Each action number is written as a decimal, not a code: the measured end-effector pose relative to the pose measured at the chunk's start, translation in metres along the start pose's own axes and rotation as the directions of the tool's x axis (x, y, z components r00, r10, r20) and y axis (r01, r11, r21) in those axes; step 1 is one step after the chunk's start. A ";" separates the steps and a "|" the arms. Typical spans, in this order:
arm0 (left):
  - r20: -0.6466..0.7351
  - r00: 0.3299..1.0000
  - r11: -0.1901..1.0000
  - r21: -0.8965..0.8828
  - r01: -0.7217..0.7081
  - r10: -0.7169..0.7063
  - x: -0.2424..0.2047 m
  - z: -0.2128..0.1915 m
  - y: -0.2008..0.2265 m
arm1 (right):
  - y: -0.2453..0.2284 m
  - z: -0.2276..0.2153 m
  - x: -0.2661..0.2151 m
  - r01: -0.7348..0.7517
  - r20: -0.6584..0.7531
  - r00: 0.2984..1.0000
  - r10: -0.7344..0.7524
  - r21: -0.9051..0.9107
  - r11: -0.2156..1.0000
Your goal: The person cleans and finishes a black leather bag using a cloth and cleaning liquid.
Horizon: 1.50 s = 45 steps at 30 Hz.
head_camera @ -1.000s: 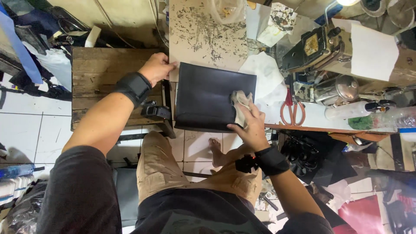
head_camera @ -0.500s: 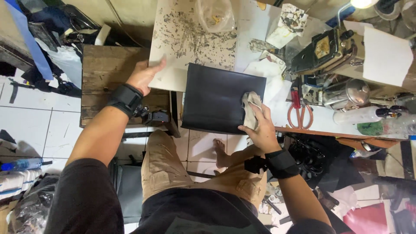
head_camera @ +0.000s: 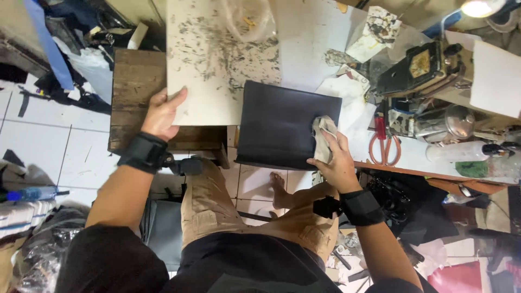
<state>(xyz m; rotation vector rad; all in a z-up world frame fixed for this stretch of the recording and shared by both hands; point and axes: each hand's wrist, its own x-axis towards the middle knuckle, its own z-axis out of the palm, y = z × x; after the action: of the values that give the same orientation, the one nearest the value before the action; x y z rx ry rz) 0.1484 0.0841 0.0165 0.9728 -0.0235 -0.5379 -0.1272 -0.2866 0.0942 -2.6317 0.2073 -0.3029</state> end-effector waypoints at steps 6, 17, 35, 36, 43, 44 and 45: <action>-0.132 0.989 0.998 -0.023 -0.065 0.061 -0.050 -0.050 0.019 | -0.007 -0.003 0.002 -0.055 0.039 0.998 0.054 0.020 0.998; -0.250 0.964 0.995 0.050 -0.082 0.092 -0.116 -0.135 0.003 | -0.013 -0.005 0.004 0.006 0.037 0.999 -0.005 -0.019 1.000; -0.551 0.828 0.684 0.644 0.342 0.104 -0.096 -0.230 -0.038 | -0.002 -0.002 -0.005 -0.095 0.050 0.995 0.081 0.391 0.916; -0.558 0.820 0.609 0.697 0.379 0.129 -0.098 -0.235 -0.039 | -0.004 -0.004 -0.004 -0.169 0.112 0.985 0.133 0.444 0.880; -0.426 0.885 -0.110 0.886 0.450 0.189 -0.086 -0.268 -0.039 | 0.017 0.000 -0.007 -0.050 0.060 0.997 0.039 0.189 0.981; -0.450 0.874 -0.167 0.862 0.479 0.182 -0.086 -0.265 -0.039 | 0.017 0.001 -0.005 -0.033 0.042 0.999 0.026 0.181 0.983; -0.474 0.863 -0.223 0.834 0.504 0.176 -0.088 -0.262 -0.039 | 0.015 0.001 -0.005 -0.017 0.023 1.000 0.013 0.173 0.985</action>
<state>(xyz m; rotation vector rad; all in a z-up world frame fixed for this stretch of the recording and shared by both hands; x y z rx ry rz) 0.1223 0.3100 -0.1450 2.8877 0.1471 -0.4644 -0.1337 -0.2987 0.0852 -2.4589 0.1844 -0.2743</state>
